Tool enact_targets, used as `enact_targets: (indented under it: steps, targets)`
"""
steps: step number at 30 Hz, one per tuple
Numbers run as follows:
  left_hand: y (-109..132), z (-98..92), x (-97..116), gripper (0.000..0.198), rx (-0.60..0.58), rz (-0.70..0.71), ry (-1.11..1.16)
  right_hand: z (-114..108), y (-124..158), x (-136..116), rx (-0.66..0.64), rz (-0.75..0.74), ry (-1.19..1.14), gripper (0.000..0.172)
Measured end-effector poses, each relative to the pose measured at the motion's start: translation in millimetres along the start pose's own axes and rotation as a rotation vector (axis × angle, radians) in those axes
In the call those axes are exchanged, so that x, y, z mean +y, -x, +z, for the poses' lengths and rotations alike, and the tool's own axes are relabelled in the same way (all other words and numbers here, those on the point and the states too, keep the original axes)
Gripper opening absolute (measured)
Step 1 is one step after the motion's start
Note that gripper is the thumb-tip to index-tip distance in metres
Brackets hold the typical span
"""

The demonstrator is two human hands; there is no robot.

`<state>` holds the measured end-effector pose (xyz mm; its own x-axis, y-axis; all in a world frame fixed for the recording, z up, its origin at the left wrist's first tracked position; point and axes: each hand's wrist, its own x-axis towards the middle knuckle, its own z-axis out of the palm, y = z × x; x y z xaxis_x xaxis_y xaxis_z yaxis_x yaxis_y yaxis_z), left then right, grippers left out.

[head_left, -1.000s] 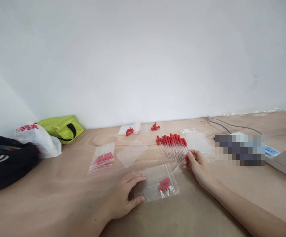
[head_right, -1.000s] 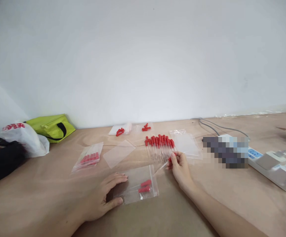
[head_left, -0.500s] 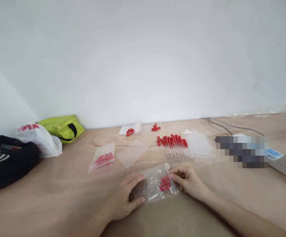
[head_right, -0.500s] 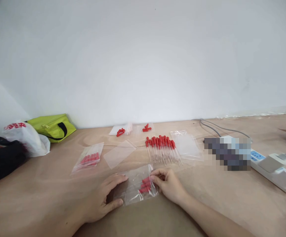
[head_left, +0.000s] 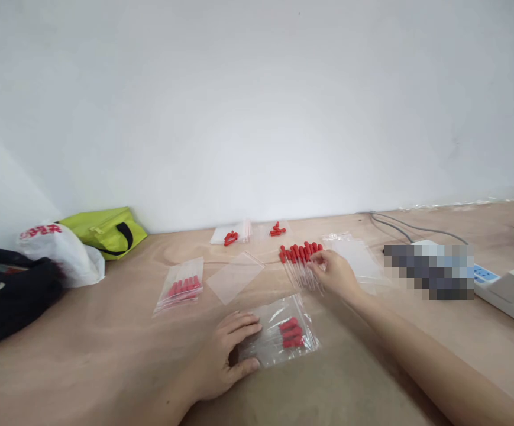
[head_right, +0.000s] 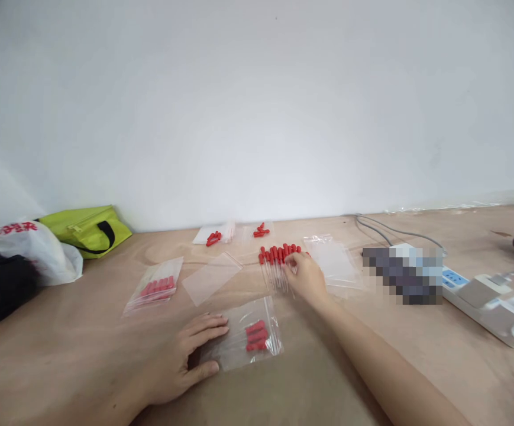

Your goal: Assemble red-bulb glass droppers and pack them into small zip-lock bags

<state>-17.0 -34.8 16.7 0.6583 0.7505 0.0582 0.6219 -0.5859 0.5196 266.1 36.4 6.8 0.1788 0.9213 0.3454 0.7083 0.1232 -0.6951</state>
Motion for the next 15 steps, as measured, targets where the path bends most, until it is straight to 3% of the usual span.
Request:
enact_targets:
  steps: [3, 7, 12, 15]
  targets:
    - [0, -0.2, 0, 0.045, -0.004, 0.0, -0.008, 10, -34, -1, 0.084, 0.137, 0.158, 0.027]
    - [1, -0.3, 0, 0.046, -0.013, -0.006, -0.011, 22, -54, -2, 0.098, 0.183, 0.138, 0.019]
    - [1, -2.1, 2, 0.046, -0.023, -0.006, -0.003, 7, -56, 1, 0.112, 0.136, -0.009, 0.019]
    - [0, -2.2, 2, 0.045, -0.024, 0.0, -0.017, -11, -37, 6, 0.122, 0.092, -0.145, 0.024]
